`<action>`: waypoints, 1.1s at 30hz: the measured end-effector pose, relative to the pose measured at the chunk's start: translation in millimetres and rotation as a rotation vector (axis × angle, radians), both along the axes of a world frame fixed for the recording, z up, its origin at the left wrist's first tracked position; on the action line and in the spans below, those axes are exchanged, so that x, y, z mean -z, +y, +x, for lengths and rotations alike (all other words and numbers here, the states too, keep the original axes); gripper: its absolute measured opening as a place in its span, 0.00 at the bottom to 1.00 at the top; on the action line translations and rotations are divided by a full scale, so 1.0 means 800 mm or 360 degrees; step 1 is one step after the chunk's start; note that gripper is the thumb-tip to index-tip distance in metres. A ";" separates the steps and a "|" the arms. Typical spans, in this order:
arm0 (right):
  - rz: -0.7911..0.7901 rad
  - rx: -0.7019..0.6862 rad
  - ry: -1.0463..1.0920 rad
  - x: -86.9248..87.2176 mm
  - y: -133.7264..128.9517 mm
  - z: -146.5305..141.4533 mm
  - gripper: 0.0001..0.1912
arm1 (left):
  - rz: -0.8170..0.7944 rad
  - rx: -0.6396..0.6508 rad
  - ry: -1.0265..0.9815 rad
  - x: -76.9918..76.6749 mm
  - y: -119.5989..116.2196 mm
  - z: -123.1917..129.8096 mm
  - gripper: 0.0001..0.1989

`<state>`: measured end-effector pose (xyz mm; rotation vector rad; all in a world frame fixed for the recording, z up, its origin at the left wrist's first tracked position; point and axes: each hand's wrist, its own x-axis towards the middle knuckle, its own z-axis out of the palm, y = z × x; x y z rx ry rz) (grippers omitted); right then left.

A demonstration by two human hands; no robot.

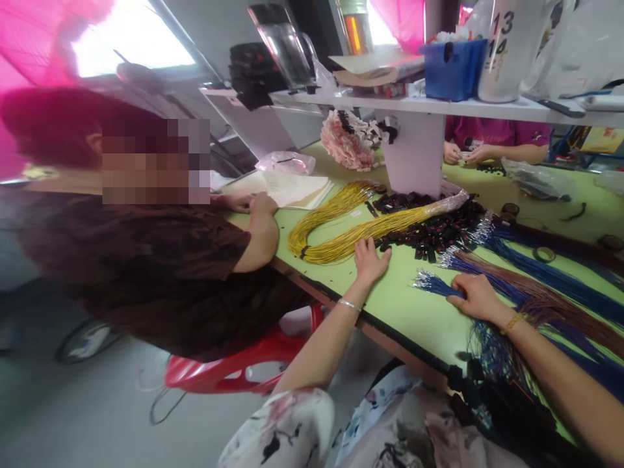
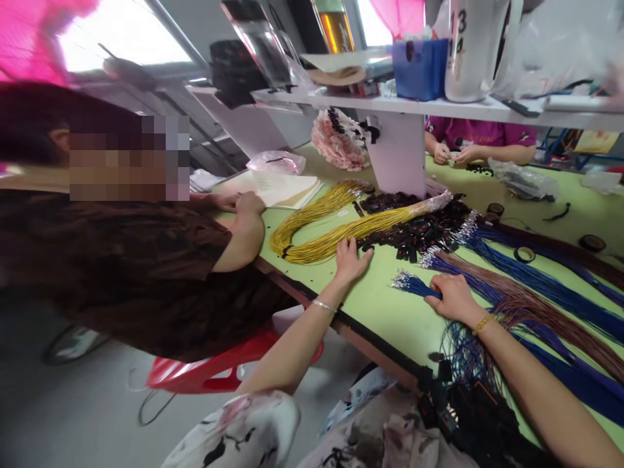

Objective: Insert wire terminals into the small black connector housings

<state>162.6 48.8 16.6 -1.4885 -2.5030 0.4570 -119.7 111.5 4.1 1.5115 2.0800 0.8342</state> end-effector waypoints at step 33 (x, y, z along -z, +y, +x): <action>-0.0326 0.0083 0.1012 -0.040 -0.001 -0.038 0.07 | -0.0178 0.0428 -0.1892 -0.020 -0.060 0.052 0.18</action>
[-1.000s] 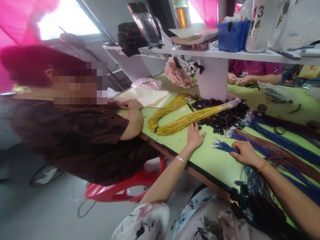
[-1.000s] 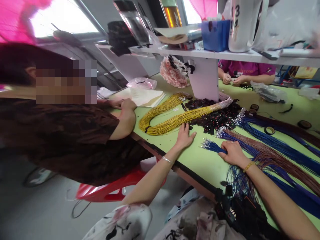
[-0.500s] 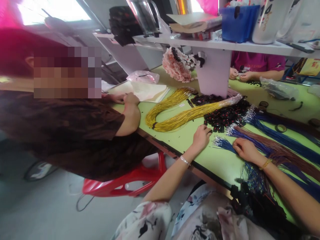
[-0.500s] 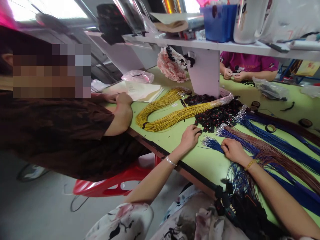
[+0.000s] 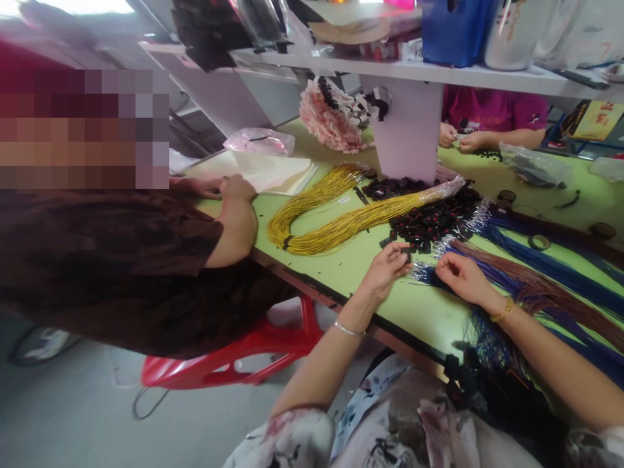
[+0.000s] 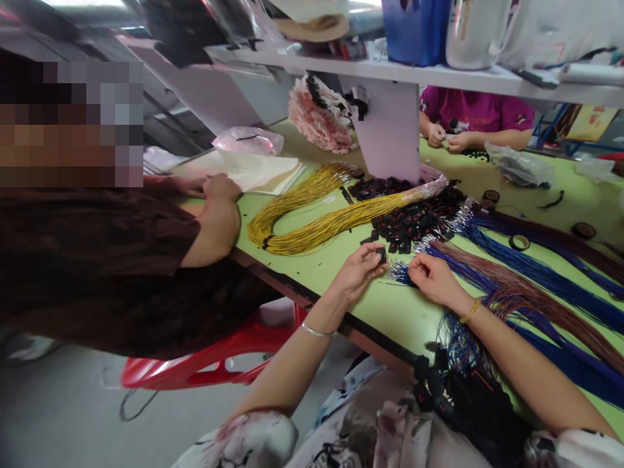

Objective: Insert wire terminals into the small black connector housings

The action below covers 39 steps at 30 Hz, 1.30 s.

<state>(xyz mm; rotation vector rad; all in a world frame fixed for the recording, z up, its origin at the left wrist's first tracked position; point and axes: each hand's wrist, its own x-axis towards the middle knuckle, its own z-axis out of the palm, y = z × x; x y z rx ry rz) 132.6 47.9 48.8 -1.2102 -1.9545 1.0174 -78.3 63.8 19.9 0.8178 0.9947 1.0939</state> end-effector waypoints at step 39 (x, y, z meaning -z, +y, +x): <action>0.0484 0.0111 -0.0264 0.007 -0.023 -0.012 0.07 | -0.0131 0.0052 -0.0356 0.006 -0.049 0.061 0.19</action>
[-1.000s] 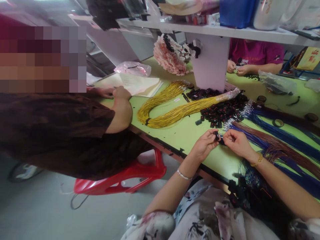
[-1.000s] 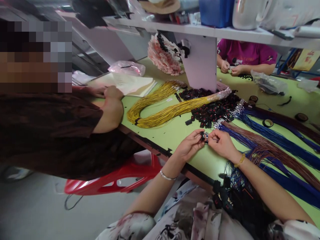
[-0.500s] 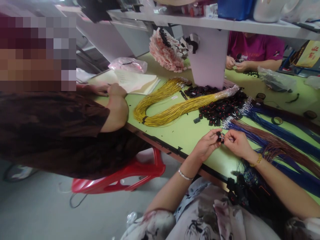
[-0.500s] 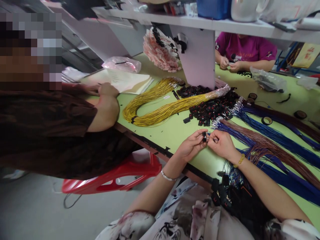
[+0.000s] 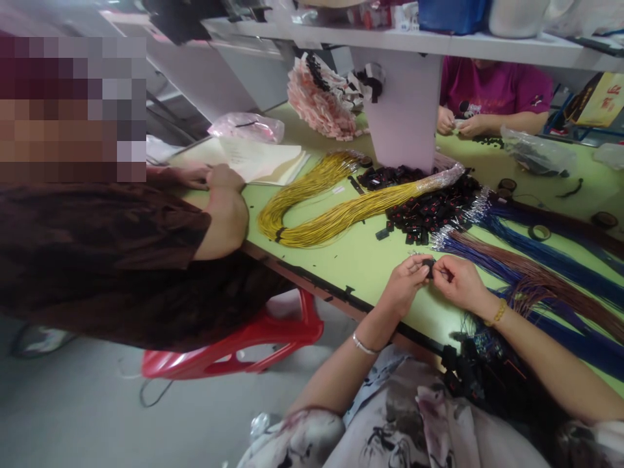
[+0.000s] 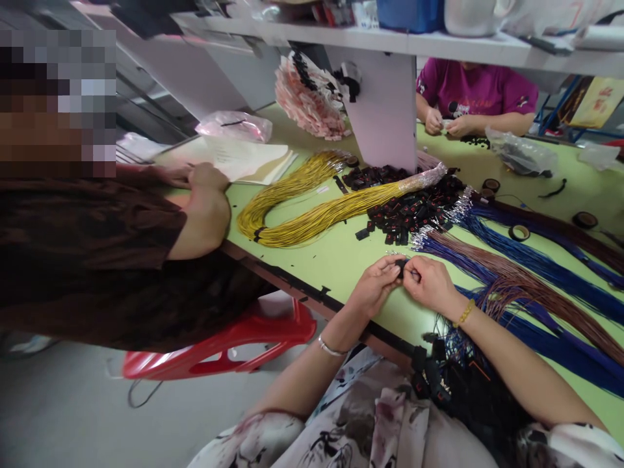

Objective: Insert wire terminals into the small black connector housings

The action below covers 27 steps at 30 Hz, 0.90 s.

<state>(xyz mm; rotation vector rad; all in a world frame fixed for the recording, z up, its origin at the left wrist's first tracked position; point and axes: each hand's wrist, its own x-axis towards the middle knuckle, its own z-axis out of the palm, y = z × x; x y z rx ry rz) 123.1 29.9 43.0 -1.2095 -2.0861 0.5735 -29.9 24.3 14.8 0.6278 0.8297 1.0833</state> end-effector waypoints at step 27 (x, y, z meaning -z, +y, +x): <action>0.0010 0.0350 -0.0669 0.011 0.037 0.099 0.08 | 0.0012 0.0290 0.0318 0.011 0.001 0.001 0.11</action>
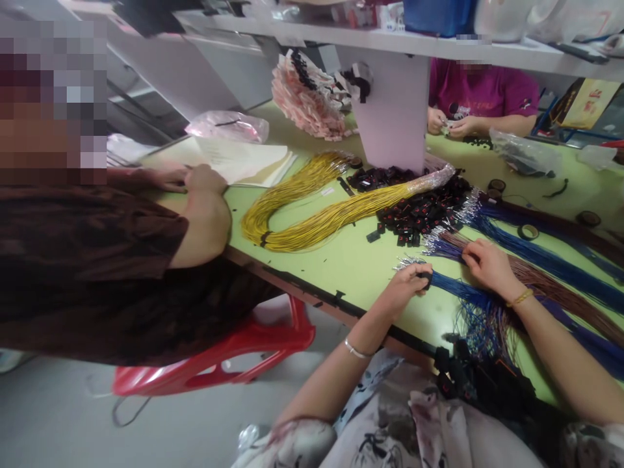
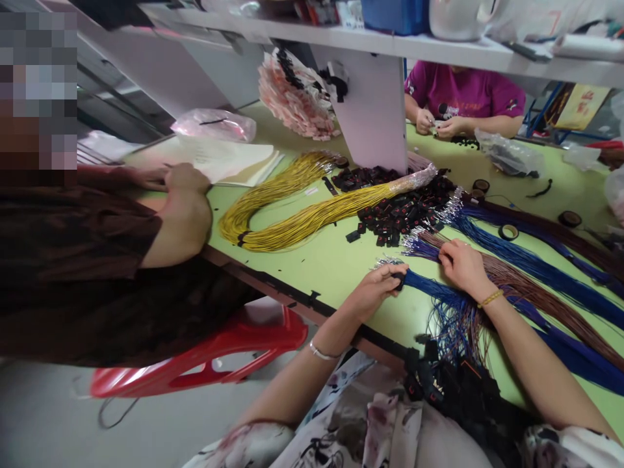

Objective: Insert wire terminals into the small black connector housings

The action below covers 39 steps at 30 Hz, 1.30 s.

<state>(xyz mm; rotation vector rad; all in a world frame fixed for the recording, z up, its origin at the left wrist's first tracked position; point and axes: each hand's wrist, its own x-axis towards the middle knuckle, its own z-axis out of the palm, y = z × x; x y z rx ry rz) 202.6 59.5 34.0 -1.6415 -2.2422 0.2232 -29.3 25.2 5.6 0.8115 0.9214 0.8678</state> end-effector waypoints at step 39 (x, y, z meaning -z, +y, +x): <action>-0.0175 -0.0061 0.0721 -0.006 -0.037 -0.075 0.07 | -0.0170 -0.0207 -0.0665 -0.001 0.000 0.017 0.13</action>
